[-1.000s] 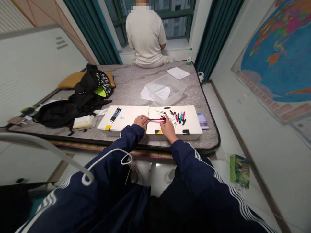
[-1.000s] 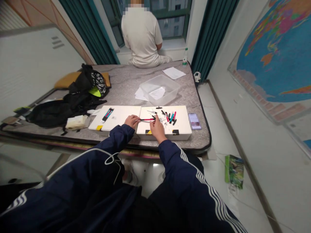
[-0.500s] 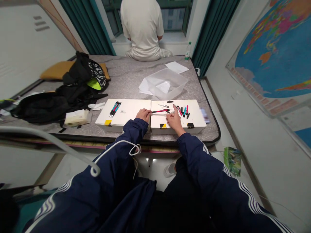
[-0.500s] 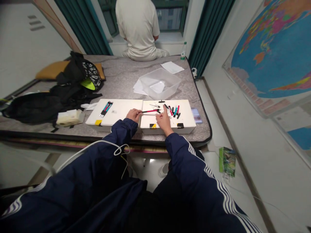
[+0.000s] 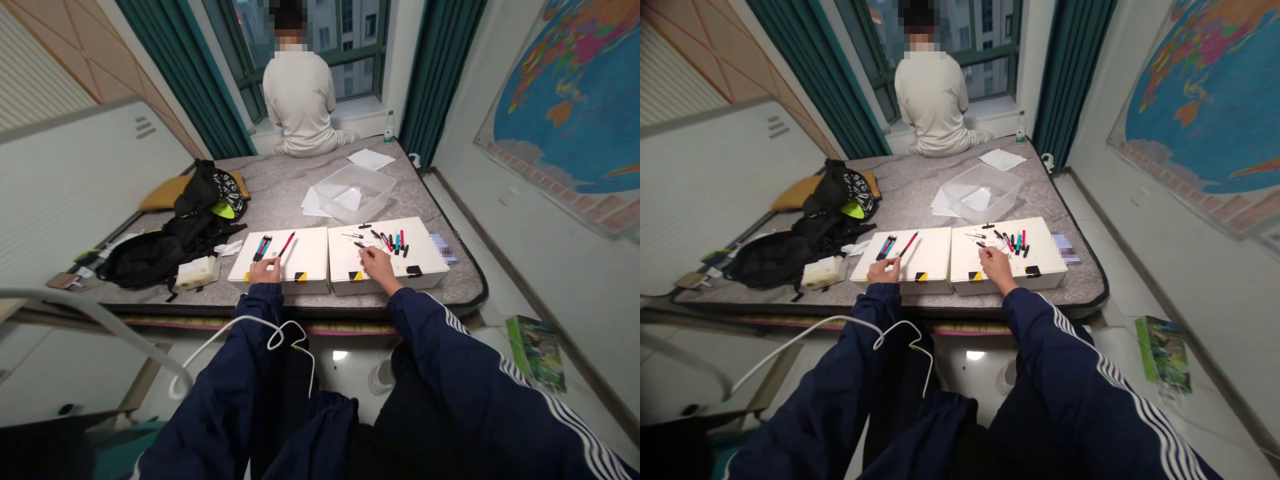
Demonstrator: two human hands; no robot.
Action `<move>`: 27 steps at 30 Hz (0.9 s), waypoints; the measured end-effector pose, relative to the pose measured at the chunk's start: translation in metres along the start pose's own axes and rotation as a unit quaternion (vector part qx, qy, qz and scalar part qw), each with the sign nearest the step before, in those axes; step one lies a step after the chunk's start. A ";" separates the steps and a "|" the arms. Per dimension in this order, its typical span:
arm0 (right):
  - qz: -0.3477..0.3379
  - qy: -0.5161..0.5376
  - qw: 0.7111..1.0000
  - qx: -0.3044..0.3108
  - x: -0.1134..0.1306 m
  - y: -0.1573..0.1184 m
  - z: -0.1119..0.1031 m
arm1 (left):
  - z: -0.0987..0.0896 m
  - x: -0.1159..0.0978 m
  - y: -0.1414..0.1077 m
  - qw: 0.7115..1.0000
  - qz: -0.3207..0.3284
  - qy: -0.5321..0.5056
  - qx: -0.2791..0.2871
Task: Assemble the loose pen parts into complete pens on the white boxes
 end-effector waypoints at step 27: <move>0.033 0.016 0.999 0.006 0.001 0.000 -0.001 | 0.062 -0.096 0.019 0.962 0.160 -0.175 0.138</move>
Point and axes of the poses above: each hand's wrist, its own y-axis towards the middle knuckle, its own z-axis out of the palm, x = y × z, the point moved 2 cm from there along y, towards the middle knuckle, and after that the axes turned 10 degrees about z, right-handed, at the moved point
